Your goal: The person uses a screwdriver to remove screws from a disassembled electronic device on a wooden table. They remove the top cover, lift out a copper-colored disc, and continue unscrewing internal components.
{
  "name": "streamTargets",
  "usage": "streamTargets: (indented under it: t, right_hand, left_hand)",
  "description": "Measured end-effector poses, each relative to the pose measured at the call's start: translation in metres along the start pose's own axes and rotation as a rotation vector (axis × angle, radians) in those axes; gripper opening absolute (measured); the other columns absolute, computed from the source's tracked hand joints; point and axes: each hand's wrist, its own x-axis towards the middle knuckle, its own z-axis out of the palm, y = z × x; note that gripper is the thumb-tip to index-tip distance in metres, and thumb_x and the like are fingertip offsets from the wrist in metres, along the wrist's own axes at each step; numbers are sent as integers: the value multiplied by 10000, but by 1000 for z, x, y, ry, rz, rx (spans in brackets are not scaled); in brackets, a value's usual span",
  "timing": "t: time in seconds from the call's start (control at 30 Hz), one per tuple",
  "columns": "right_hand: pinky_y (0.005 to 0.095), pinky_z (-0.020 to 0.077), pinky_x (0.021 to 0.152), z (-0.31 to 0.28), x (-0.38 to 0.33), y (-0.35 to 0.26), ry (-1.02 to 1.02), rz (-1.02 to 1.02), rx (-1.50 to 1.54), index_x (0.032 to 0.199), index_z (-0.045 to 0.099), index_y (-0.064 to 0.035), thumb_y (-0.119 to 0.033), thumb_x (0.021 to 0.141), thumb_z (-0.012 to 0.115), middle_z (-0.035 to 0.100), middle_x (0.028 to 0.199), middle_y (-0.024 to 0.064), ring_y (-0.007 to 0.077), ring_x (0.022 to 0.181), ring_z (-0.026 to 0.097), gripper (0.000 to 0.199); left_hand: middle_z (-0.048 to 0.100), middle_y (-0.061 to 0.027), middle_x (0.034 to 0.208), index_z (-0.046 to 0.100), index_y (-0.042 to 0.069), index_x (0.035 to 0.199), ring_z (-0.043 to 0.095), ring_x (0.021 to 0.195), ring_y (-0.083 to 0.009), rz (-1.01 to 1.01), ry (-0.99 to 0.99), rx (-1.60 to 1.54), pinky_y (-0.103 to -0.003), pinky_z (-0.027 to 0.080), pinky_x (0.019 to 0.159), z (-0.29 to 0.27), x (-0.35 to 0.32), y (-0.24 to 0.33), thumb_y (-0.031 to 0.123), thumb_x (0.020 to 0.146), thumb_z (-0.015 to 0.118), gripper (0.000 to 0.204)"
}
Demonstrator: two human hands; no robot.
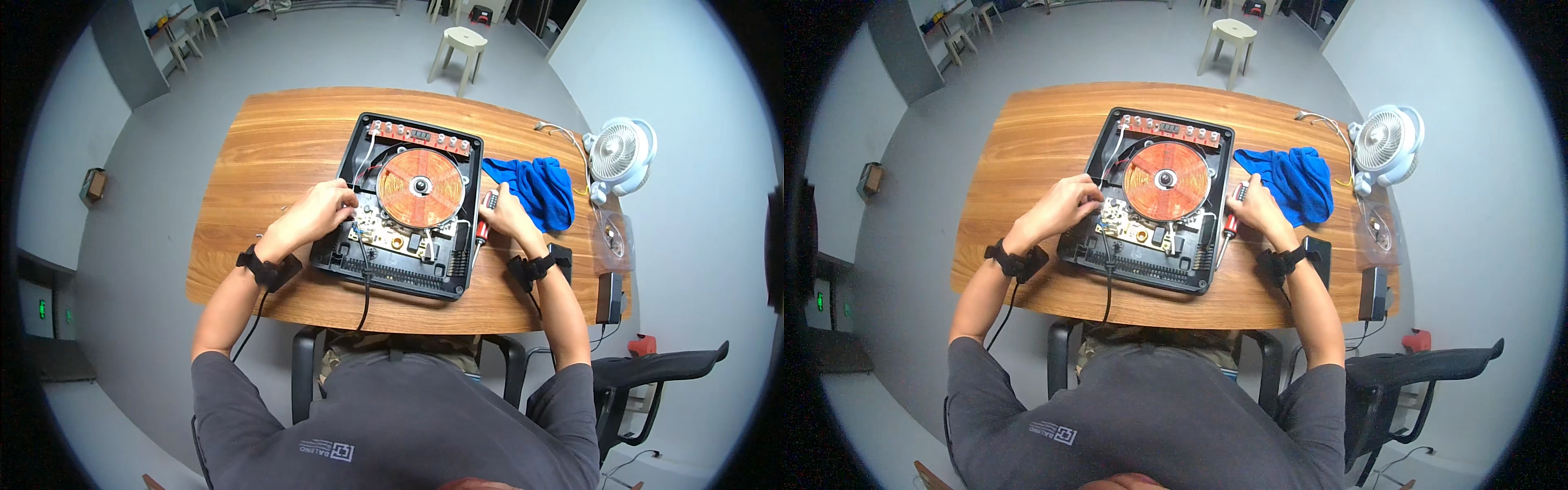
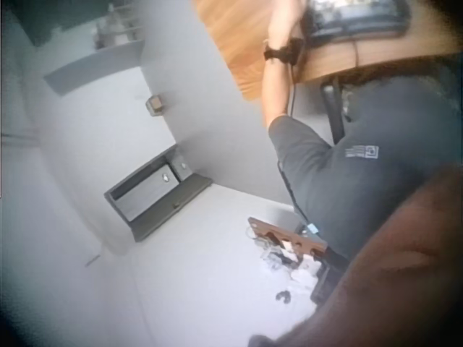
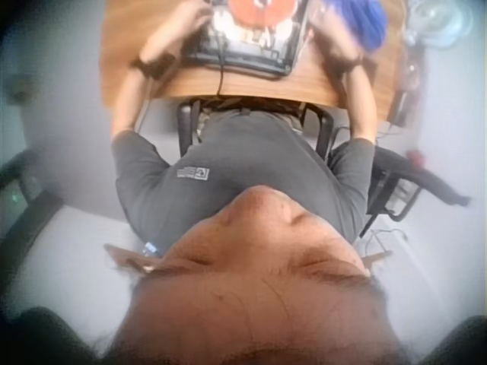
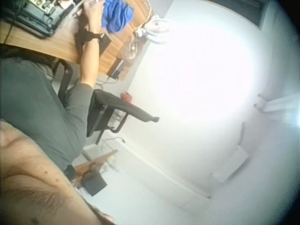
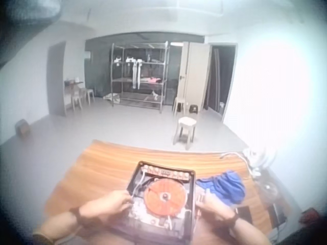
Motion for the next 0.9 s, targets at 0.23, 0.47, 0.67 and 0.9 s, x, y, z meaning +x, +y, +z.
streamTargets:
  t: [0.23,0.47,0.67,0.9]
  right_hand:
    - [544,553,856,1,2,5,-25,3,-56,1159,457,88,-452,901,686,661,1011,400,532,991,671,641]
    - [514,558,813,-32,-14,-33,181,-5,-161,1153,592,-8,-472,981,625,708,1011,300,468,980,692,496]
    - [393,557,844,-42,-37,-127,107,-857,-117,1076,700,-61,-208,965,667,685,1087,100,302,1017,661,188]
    - [406,539,941,7,-11,-181,-316,-1123,-312,1224,723,-108,-257,959,651,664,1322,54,275,1114,596,313]
  left_hand:
    - [679,-169,933,732,-15,948,681,850,-357,48,6,-16,-420,554,760,5,1,-11,36,858,727,103]
    - [686,-173,935,728,-7,929,673,892,-367,56,36,-7,-430,547,786,7,-2,-20,57,841,747,111]
    - [689,-169,925,720,3,907,671,903,-368,29,-6,3,-439,543,797,11,3,-25,83,827,764,121]
    - [696,-172,923,727,18,902,676,916,-370,-30,-61,41,-443,549,813,14,7,-29,99,816,767,125]
